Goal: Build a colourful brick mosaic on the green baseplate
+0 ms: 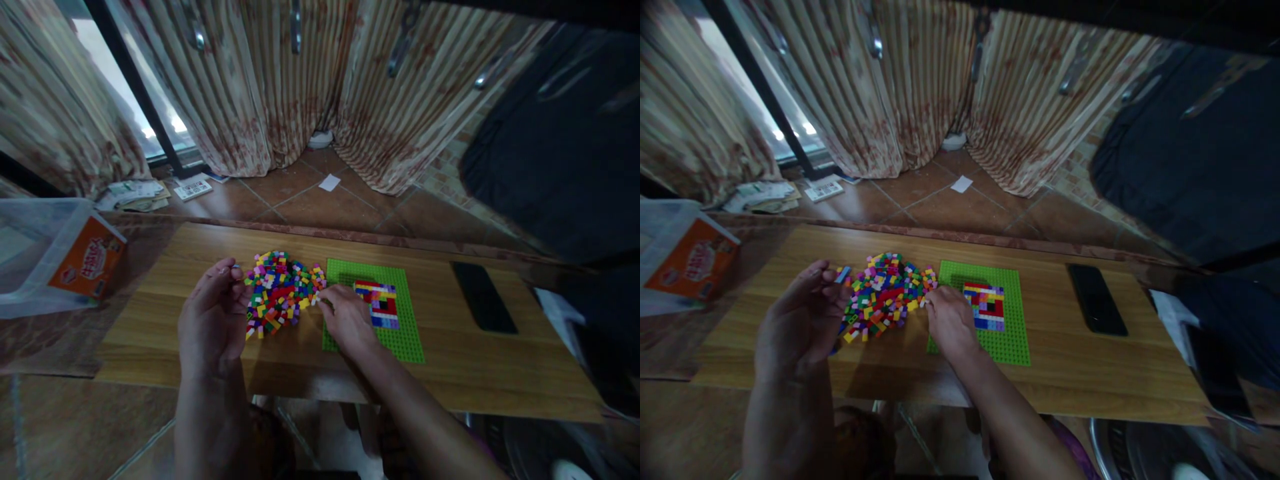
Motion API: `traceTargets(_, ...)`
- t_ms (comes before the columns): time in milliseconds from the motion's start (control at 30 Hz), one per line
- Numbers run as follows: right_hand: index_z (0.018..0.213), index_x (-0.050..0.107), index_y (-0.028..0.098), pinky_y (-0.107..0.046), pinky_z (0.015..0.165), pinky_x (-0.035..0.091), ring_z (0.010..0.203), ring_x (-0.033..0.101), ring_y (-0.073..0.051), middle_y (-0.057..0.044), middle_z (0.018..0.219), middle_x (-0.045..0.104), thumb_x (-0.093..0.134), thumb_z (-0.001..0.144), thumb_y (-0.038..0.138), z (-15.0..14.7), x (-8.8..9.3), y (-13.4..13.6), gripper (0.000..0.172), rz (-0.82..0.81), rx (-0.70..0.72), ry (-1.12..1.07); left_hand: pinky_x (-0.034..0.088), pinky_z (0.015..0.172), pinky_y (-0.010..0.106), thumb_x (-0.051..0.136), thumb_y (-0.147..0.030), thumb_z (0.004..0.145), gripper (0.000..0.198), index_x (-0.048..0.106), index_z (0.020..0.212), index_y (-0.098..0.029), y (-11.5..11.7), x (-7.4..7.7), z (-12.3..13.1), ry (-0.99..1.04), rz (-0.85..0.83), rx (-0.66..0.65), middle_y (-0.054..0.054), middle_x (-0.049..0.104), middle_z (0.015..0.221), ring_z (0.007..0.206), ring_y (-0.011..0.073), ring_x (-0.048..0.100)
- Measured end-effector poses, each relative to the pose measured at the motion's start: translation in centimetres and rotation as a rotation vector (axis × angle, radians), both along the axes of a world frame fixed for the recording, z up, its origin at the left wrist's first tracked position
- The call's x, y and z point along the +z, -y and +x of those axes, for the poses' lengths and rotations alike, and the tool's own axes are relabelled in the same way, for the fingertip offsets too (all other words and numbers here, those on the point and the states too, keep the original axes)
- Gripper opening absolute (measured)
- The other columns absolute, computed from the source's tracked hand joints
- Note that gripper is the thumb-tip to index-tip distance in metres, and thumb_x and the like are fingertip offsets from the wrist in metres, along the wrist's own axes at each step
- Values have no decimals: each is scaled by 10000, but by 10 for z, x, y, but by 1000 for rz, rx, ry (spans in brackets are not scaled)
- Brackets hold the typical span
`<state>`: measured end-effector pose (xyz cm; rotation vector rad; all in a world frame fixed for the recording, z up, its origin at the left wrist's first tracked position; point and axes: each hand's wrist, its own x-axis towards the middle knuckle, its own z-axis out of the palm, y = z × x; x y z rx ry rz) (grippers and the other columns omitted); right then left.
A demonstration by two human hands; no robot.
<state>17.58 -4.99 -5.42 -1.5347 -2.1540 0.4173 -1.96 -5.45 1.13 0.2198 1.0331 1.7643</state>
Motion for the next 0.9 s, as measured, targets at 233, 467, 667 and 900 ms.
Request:
traceTargets(233,833,662,206,-322,793,436,872,586,-211,-51,886,677,560,847,136,-4,-1,-2,124,-10,-2,99,469,506,121,655,-96,667,125,670,791,-99,0,2,1,10,-6,6,-6,598,649,511,37,509)
traceTargets(467,839,668,203,-284,773,458,849,622,-168,-33,879,667,533,857,113,-2,9,1,164,-26,15,-164,470,499,122,650,-95,664,124,676,785,-107,1,2,0,13,-7,4,-6,595,646,509,38,502)
traceTargets(667,849,685,212,-278,767,477,840,624,-148,-26,879,650,518,871,145,26,29,-2,182,-4,-9,-364,470,488,101,671,-106,654,104,687,756,-122,-1,1,0,-4,0,6,-4,584,644,506,33,500)
traceTargets(900,787,696,210,-313,742,498,821,628,-173,-32,860,663,582,830,253,90,32,-16,129,31,-167,-438,469,491,94,669,-93,658,103,691,757,-111,-1,0,1,8,0,11,1,585,636,520,36,509)
